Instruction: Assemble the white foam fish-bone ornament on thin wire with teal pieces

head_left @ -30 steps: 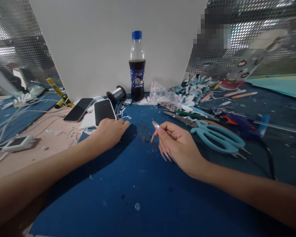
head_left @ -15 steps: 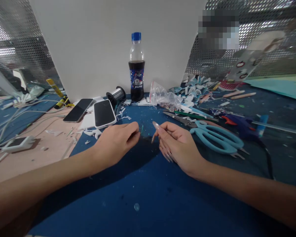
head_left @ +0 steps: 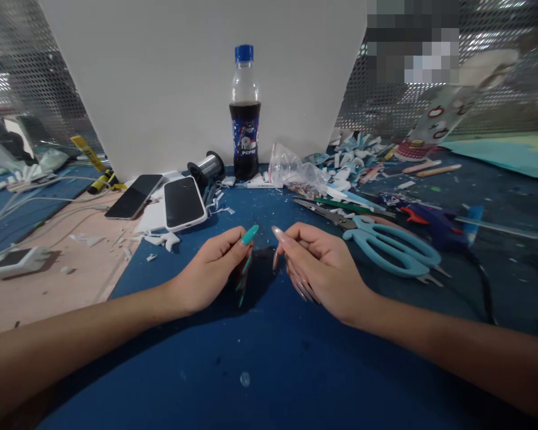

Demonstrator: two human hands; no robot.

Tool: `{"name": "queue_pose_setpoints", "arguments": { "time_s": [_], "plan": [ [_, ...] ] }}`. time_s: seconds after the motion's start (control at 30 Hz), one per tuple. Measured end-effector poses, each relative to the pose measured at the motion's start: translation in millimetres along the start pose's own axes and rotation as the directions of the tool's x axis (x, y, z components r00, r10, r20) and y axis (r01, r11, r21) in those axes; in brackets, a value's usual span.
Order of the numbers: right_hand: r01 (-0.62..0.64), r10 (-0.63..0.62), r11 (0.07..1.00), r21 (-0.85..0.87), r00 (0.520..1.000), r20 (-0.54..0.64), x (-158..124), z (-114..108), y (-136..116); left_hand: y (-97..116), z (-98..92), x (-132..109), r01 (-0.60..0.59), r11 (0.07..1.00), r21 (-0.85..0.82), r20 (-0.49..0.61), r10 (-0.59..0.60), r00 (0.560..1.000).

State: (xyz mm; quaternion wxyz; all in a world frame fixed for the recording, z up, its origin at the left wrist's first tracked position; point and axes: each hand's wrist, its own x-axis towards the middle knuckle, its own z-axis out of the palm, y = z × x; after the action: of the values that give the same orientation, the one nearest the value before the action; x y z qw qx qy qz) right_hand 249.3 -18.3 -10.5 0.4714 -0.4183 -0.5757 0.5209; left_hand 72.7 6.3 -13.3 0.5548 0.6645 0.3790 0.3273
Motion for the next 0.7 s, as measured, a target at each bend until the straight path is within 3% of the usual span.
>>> {"name": "queue_pose_setpoints", "arguments": {
  "time_s": [0.43,0.7],
  "plan": [
    [0.037,-0.025,0.993,-0.113,0.995,0.101,-3.1,-0.5,-1.5,-1.1,-0.1,3.1,-0.038,0.999,-0.032,0.042,0.040,0.998],
    [0.043,-0.030,0.988,-0.151,0.995,0.093,-3.1,-0.6,-0.8,-1.8,-0.5,2.6,-0.030,1.000,-0.003,0.051,0.030,0.998]
  ]
}}
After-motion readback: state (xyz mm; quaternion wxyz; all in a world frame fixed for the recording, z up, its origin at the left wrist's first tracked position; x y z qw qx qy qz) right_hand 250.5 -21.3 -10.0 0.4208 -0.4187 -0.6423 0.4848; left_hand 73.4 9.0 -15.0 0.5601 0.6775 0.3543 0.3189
